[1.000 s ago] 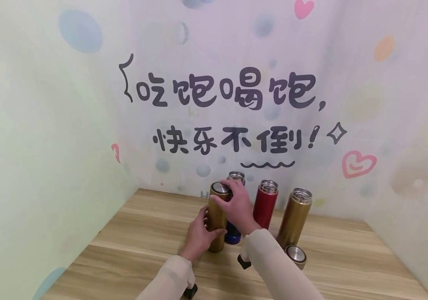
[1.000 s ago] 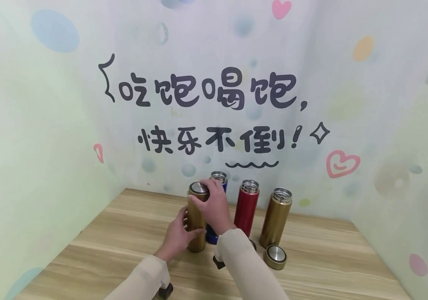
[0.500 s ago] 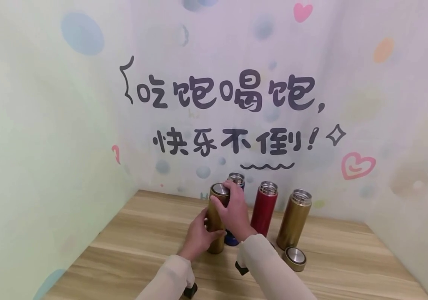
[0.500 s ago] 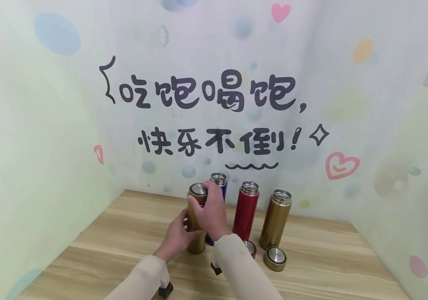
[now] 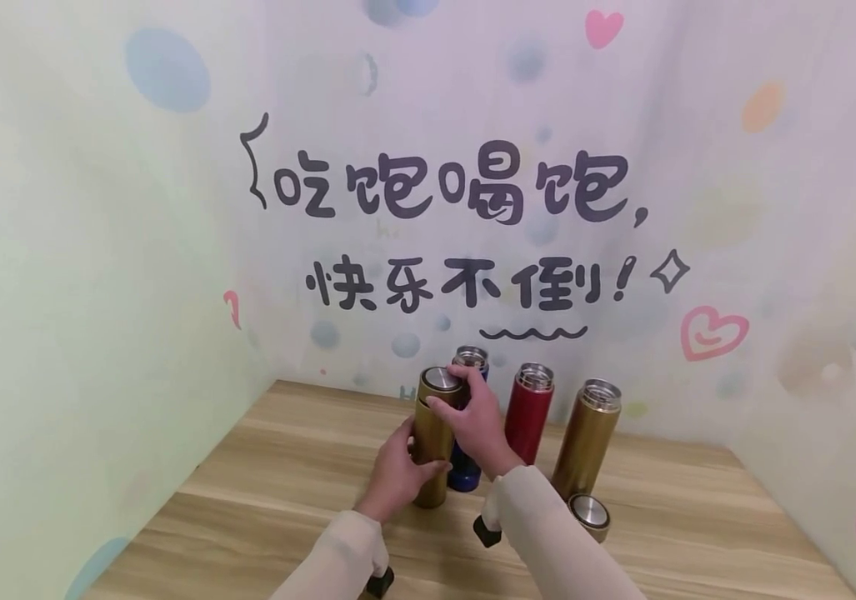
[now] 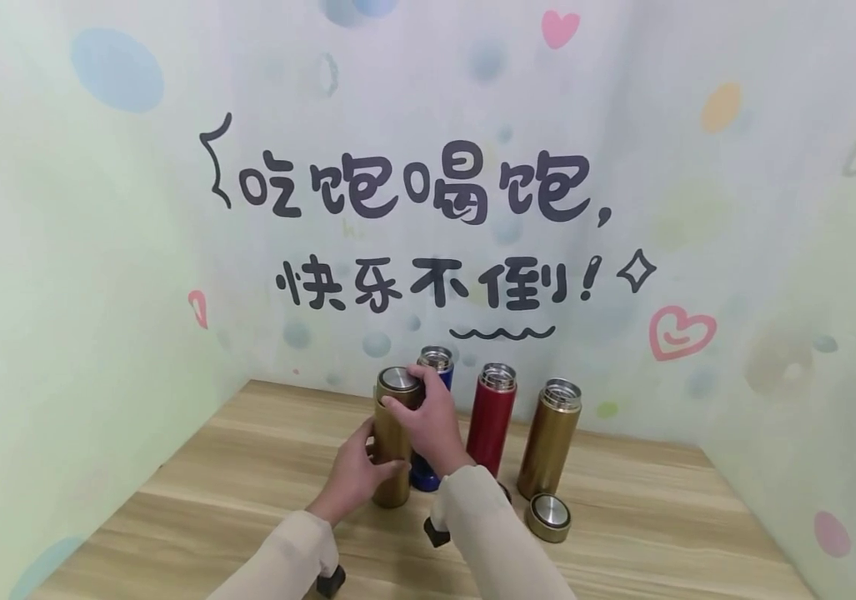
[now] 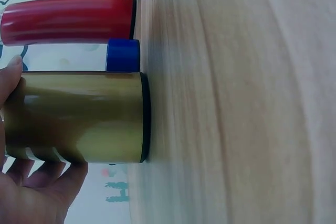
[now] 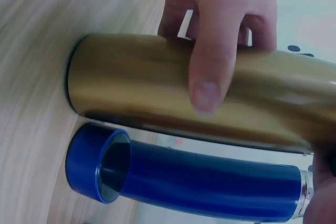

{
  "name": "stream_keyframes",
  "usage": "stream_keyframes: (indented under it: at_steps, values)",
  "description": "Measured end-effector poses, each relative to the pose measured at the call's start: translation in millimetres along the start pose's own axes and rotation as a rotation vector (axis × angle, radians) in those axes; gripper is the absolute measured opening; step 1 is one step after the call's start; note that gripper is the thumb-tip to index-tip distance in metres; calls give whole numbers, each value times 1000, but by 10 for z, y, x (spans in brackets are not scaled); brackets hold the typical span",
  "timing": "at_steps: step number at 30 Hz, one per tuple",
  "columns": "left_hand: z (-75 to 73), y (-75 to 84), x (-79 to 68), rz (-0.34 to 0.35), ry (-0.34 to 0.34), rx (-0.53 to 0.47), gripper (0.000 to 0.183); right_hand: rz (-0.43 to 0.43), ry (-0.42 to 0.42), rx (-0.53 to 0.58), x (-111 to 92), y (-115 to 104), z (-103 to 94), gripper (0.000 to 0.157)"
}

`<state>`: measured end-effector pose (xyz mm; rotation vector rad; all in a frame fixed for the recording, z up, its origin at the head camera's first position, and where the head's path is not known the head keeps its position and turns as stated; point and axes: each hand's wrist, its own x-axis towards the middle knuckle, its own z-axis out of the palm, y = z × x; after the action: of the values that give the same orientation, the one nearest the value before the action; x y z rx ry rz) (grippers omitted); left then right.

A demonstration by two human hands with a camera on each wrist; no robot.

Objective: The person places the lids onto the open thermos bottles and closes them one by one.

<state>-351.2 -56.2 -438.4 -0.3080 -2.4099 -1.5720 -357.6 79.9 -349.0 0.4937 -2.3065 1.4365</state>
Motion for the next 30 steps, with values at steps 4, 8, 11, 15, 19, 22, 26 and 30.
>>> stream_keyframes:
  at_steps: [4,8,11,15,19,22,26,30]
  values:
    - [-12,-10,-1,24,10,-6,74,-18,53,0,-12,-4,56,58]
    - [-20,-20,-6,25,4,-25,75,-29,126,-26,-30,-10,121,59]
    - [-21,-30,-11,35,0,-38,75,-42,208,-51,-46,-25,193,61]
    - [-18,-45,-13,59,-2,-42,75,-65,299,-87,-59,-42,290,63]
    - [-24,-40,-11,57,-13,-48,76,-85,325,-154,-70,-61,325,60]
    - [-27,-47,-5,50,-17,-41,76,-88,296,-172,-72,-65,324,60]
    - [-26,-50,2,58,-5,-22,77,-35,176,-37,-71,-83,257,58]
    - [-25,-36,4,79,9,-14,77,4,48,145,-33,-101,107,48]
